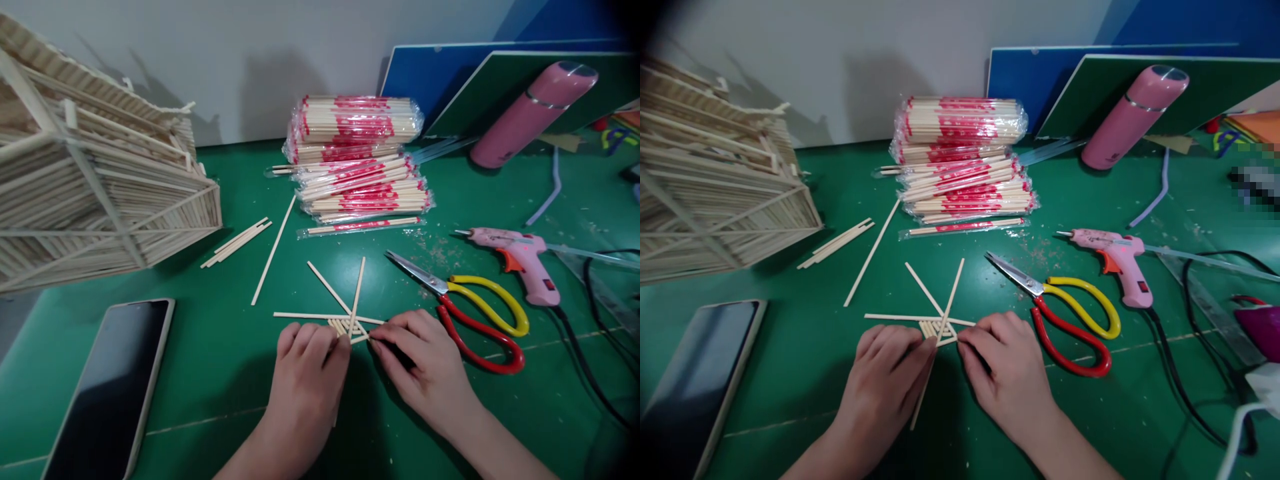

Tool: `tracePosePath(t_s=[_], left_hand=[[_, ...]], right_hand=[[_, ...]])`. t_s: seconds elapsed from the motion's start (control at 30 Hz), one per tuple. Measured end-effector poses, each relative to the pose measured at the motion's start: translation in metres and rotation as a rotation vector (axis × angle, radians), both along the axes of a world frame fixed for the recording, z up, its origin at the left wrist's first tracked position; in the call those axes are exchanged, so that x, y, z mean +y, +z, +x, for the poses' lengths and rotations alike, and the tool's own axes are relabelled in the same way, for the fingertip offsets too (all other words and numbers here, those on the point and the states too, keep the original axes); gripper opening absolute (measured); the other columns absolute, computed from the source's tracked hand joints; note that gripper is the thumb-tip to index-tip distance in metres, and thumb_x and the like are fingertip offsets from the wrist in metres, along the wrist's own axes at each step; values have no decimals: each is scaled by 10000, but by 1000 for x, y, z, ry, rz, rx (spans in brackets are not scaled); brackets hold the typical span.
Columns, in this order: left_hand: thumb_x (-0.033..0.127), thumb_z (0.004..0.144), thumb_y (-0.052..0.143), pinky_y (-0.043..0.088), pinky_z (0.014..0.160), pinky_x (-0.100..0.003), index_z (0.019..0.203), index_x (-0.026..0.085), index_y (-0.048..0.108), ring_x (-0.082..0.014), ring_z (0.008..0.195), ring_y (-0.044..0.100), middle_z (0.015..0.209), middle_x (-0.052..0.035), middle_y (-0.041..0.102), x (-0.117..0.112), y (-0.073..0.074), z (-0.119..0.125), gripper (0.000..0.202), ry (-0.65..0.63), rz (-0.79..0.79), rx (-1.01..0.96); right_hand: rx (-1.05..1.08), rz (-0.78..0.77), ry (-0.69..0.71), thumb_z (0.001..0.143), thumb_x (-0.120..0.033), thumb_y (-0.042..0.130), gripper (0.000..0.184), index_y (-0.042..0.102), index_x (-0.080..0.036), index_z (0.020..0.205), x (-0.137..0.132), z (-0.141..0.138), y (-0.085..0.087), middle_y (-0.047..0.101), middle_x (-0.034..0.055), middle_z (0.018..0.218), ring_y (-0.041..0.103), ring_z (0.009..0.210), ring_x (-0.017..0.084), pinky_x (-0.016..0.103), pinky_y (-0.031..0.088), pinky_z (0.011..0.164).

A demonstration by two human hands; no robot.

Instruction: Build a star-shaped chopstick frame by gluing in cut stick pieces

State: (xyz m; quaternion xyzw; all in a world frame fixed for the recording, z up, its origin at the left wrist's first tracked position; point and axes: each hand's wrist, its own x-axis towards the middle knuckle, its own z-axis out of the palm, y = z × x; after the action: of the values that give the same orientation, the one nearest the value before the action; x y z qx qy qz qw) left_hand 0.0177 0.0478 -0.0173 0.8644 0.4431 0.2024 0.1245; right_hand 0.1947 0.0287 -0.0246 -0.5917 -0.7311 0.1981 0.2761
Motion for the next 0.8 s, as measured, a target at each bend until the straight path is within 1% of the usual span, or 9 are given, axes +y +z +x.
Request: tracePosePath(t_s=[0.07,0.2,0.33,0.43,0.6,0.8], left_hand=[[126,804,424,330,698,-320,873,162,600,-150,696,481,741,-28,571,1,1,0,193,7,27,11],[158,826,395,325,681,-309,824,176,611,-148,689,481,709,-21,578,3,4,0,217,33,89,34],[185,844,373,311,673,-304,800,186,617,-148,679,476,694,-15,587,5,7,0,249,40,93,34],[196,848,379,303,693,-305,800,191,623,-154,701,481,705,-14,599,5,7,-1,248,40,102,36],[179,855,355,290,726,-313,800,186,626,-160,732,492,709,-17,605,5,8,0,277,50,114,50],[170,862,331,280,730,-323,791,182,627,-165,728,491,702,-19,616,5,9,2,305,52,136,71]], right_hand=[[-9,0,3,776,-207,519,151,628,-222,880,0,0,0,565,37,764,495,699,163,304,381,611],[-21,17,16,781,-212,507,162,639,-223,875,0,0,0,555,34,736,492,681,158,293,371,594],[-37,17,40,780,-210,509,174,644,-227,888,-1,1,0,545,30,721,477,662,151,289,364,579],[-39,13,35,780,-207,508,169,647,-222,875,0,1,0,539,30,720,470,661,149,287,359,576],[-37,-10,30,771,-209,521,163,641,-225,881,-1,0,1,542,31,735,475,677,155,295,357,589],[-22,2,31,766,-200,527,178,634,-226,906,0,1,-1,554,36,752,481,686,160,298,364,588]])
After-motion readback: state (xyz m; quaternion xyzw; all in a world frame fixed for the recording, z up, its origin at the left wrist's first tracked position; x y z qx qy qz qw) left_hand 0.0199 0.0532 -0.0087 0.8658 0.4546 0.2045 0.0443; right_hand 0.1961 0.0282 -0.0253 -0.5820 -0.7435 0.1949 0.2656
